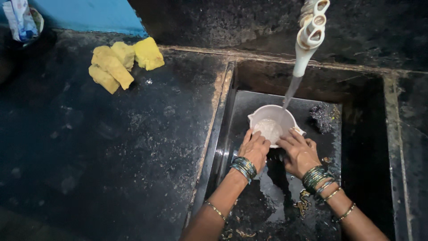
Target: The person wipes a dark kitchen countertop with a yellow cloth, then rinses the cloth under a running tap and wrings it out. They continue wiping the counter and sink area, rinse the cloth again, and finally rinse a white plastic jug under the tap.
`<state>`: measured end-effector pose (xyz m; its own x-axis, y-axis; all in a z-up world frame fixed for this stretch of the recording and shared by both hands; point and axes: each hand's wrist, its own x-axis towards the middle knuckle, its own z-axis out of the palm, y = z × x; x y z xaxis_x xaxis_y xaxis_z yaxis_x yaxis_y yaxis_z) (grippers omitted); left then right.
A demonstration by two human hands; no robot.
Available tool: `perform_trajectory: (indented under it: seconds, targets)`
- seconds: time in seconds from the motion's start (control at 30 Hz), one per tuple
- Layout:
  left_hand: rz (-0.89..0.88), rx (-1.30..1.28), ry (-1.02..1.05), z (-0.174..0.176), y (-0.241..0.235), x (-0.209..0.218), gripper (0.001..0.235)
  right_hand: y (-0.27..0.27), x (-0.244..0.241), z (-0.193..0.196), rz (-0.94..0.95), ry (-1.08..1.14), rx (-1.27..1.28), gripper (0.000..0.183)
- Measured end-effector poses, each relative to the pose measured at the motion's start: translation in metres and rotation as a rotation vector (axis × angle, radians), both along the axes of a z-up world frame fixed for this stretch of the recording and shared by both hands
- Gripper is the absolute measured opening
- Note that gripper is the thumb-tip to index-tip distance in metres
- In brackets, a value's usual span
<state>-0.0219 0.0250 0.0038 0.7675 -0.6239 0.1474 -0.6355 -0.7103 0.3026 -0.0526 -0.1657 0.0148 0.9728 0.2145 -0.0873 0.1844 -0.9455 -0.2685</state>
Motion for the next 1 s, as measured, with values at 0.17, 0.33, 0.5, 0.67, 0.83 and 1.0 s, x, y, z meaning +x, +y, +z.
perform_trajectory:
  seconds: [0.17, 0.33, 0.5, 0.67, 0.83, 1.0]
  targets:
    - [0.009, -0.016, 0.021, -0.012, -0.001, 0.004, 0.026, -0.005, 0.004, -0.006, -0.02, 0.058, 0.061, 0.055]
    - [0.008, 0.005, 0.034, -0.015, -0.004, 0.007, 0.029, -0.005, 0.014, 0.0, 0.003, 0.025, 0.077, 0.049]
    - [0.012, -0.059, -0.024, -0.017, -0.002, 0.006, 0.026, -0.01, 0.005, 0.011, -0.059, -0.384, 0.376, 0.04]
    - [-0.01, -0.156, -0.015, -0.016, 0.002, 0.006, 0.031, -0.03, 0.004, 0.012, -0.559, -0.185, 0.645, 0.027]
    - [-0.011, -0.105, -0.012, -0.015, -0.001, 0.008, 0.027, -0.037, 0.033, 0.001, -0.445, -0.149, 0.668, 0.032]
    - [-0.002, -0.083, -0.001, -0.015, 0.0, 0.009, 0.019, -0.029, 0.044, 0.003, -0.427, -0.158, 0.503, 0.031]
